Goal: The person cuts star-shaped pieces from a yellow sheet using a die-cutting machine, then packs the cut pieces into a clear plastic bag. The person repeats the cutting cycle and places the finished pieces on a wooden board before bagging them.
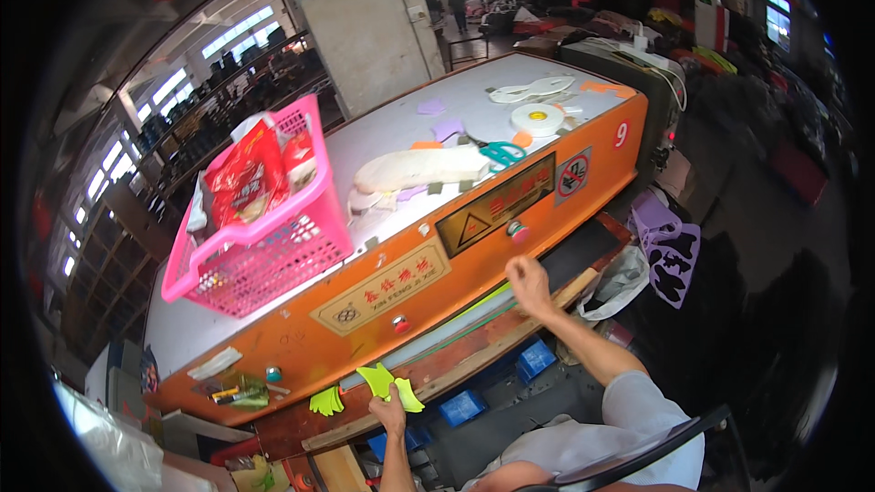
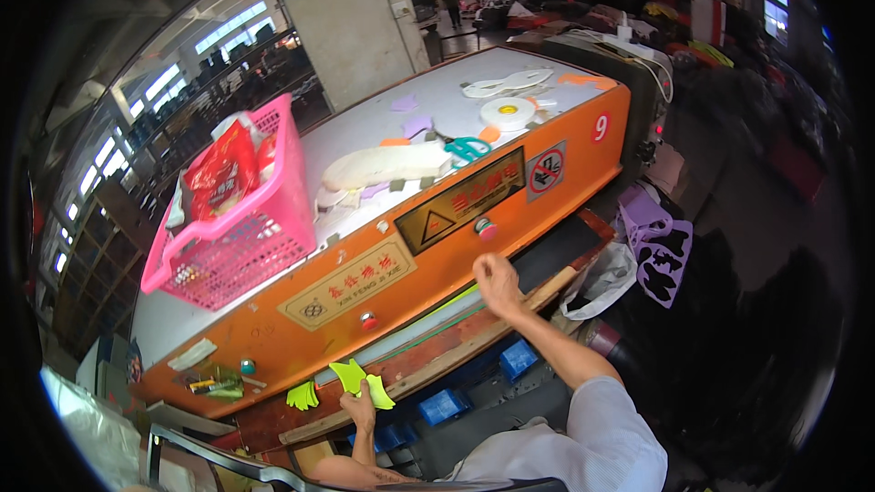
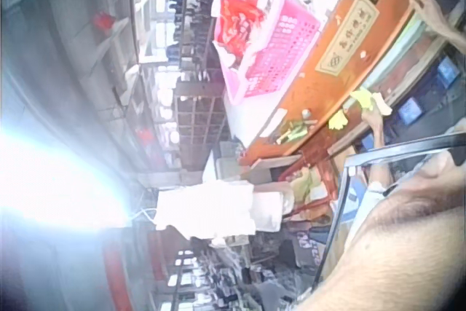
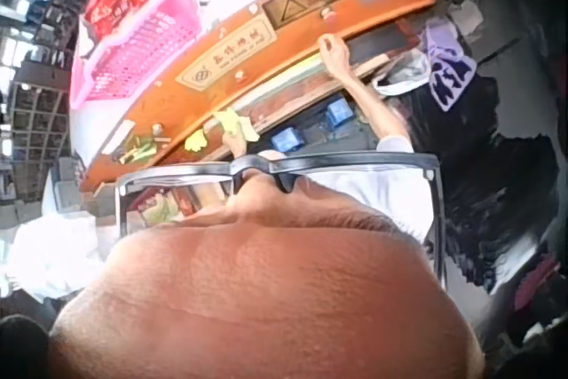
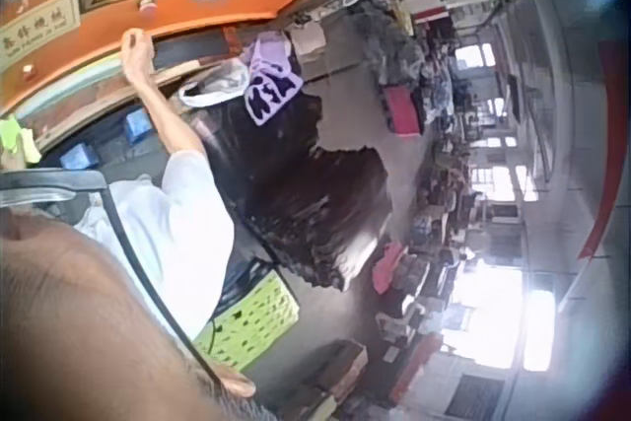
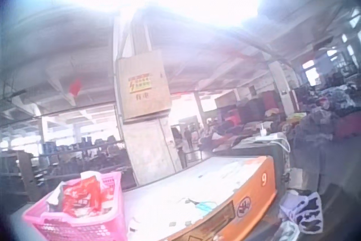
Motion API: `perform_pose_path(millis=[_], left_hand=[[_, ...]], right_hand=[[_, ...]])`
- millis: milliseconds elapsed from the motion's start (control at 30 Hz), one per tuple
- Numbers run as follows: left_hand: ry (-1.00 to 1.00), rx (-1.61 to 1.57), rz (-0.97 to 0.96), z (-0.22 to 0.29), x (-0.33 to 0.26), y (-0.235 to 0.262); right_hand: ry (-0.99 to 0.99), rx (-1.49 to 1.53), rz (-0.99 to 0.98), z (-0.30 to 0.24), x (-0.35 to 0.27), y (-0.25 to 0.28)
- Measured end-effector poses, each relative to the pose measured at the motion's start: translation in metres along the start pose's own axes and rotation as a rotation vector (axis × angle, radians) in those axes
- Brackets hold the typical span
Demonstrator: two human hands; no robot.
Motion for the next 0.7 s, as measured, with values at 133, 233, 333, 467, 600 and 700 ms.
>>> perform_pose_path(millis=[133, 233, 333, 467, 600, 700], left_hand=[[-0.076, 0.009, -0.025, 0.007, 0.027, -0.011], [-0.033, 0.061, -0.012, 0.001, 0.035, -0.014], [-0.062, 0.045, -0.029, -0.005, 0.031, -0.009], [-0.162, -0.056, -0.077, -0.004, 0.028, -0.012], [-0.048, -0.105, -0.083, -0.004, 0.024, -0.013], [-0.002, -0.029, -0.053, -0.009, 0.007, -0.008]], right_hand=[[-0.043, -0.068, -0.239, -0.005, -0.063, -0.028], [0.031, -0.112, -0.373, -0.008, -0.106, -0.05], [0.092, -0.126, -0.424, -0.007, -0.139, -0.057], [0.123, -0.118, -0.47, 0.006, -0.149, -0.059], [-0.065, -0.15, -0.661, 0.012, -0.143, -0.064], [-0.099, -0.202, -0.677, 0.002, -0.149, -0.054]])
Point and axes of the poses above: each hand's wrist, its own x-axis towards the middle knuckle, its own y-axis out of the back of the hand, z = x × y, the point moved 1 cm from there along x, towards the middle knuckle, and after that the axes turned 14 degrees about y, right-handed, at the moved point
